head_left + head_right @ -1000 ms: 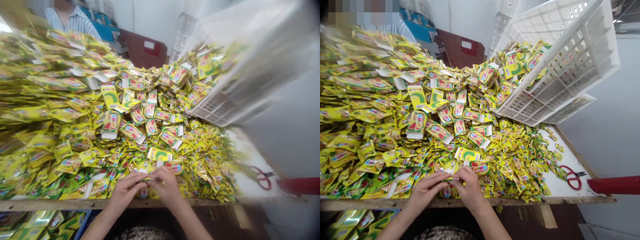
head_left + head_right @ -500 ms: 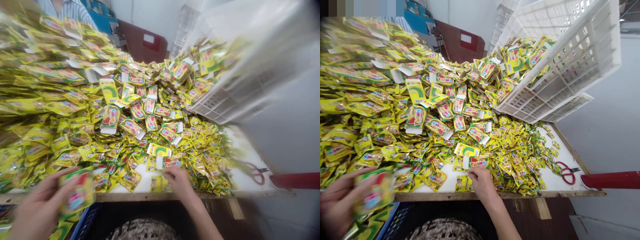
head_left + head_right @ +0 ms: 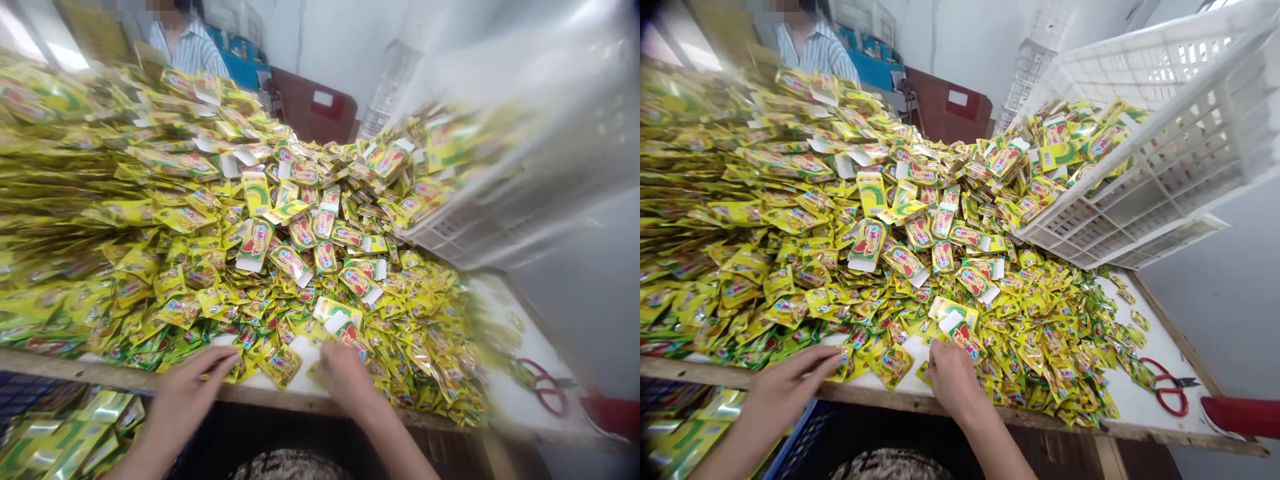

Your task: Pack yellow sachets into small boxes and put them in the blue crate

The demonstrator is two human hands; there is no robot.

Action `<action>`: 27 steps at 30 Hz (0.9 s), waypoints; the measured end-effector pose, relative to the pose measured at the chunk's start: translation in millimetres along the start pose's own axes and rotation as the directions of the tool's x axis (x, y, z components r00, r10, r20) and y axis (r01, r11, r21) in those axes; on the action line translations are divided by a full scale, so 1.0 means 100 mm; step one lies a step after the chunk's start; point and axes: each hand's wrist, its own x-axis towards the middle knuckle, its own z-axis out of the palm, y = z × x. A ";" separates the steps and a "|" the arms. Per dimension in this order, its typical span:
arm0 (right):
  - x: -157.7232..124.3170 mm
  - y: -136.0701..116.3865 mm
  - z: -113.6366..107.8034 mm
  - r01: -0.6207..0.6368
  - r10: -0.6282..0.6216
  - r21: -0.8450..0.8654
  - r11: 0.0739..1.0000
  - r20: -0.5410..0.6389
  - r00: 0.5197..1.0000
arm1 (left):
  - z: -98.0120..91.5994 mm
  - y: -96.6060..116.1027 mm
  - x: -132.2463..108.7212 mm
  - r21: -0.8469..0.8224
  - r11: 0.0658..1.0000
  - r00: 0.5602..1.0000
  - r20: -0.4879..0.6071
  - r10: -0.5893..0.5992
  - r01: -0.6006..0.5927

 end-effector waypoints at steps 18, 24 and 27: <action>0.10 0.14 0.02 -0.177 0.459 0.949 0.261 0.039 0.888 | 1.03 0.27 0.25 0.232 0.964 0.948 0.312 0.053 -0.130; 0.10 0.16 -0.01 -0.163 0.494 0.965 0.207 0.041 0.869 | 1.32 0.50 0.55 0.445 0.895 0.934 0.329 -0.143 -0.020; 0.05 0.21 -0.01 -0.151 0.507 0.975 0.165 0.047 0.861 | 1.35 0.46 0.60 0.413 0.911 0.909 0.372 -0.187 0.018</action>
